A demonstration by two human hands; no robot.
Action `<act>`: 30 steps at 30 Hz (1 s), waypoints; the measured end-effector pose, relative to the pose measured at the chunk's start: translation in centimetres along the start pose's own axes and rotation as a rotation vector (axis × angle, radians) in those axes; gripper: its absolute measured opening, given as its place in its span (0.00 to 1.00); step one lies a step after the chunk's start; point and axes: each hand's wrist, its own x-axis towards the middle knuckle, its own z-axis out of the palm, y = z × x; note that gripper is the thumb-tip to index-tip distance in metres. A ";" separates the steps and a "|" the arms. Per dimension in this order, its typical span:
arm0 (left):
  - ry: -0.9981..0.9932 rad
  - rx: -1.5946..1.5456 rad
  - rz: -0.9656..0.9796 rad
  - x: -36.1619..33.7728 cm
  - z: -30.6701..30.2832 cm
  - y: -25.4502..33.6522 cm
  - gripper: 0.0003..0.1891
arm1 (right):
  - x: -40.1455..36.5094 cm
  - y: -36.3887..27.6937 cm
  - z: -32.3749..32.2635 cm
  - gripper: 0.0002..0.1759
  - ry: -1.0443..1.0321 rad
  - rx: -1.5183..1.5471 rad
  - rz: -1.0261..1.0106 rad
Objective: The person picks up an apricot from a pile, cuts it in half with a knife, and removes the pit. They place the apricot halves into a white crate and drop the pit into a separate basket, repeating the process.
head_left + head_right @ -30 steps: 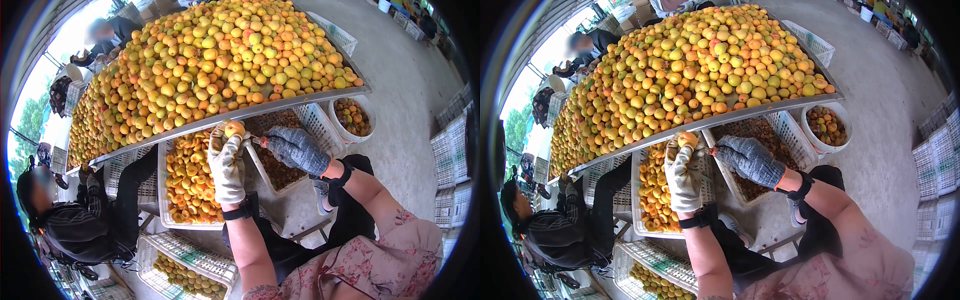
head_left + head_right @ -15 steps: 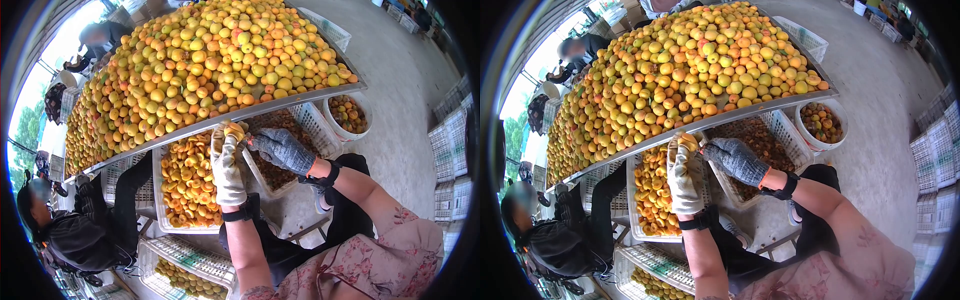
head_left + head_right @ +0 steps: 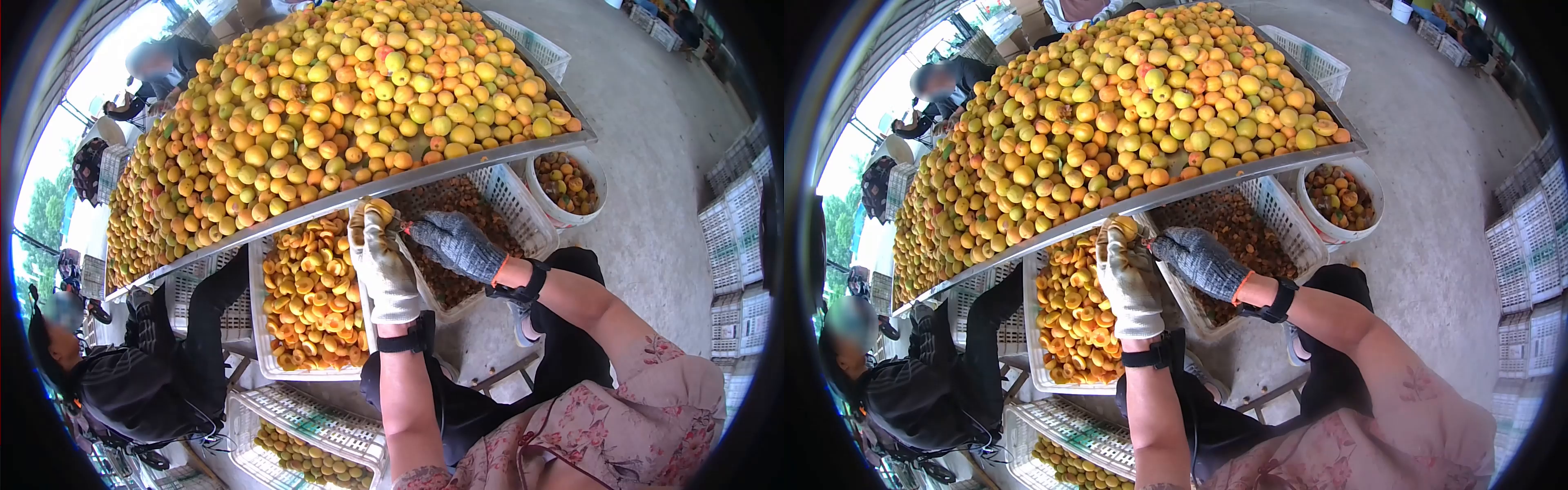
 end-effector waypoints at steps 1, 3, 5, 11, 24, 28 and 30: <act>0.018 -0.043 0.011 0.2 -0.2 -0.2 0.18 | -0.1 -0.1 0.1 0.17 -0.011 -0.012 0.016; -0.060 -0.161 -0.026 0.2 -0.3 -0.5 0.18 | 0.0 0.4 0.3 0.17 -0.008 -0.010 -0.006; 0.065 -0.131 -0.033 -0.4 1.0 0.3 0.18 | 0.1 0.7 0.4 0.17 -0.004 -0.009 -0.028; -0.027 0.216 0.004 -0.4 0.6 1.0 0.18 | 0.1 0.5 -0.2 0.17 -0.009 0.110 0.021; -0.077 -0.111 -0.092 1.2 -0.8 -2.1 0.19 | 0.8 2.7 0.3 0.16 0.202 -0.246 -0.339; 0.094 -0.350 -0.125 1.7 -1.0 0.1 0.23 | -0.6 3.2 0.7 0.17 0.160 -0.502 -0.483; 0.103 -0.344 -0.023 2.6 -2.6 0.3 0.24 | -1.0 2.0 -0.3 0.15 0.052 -0.376 -0.368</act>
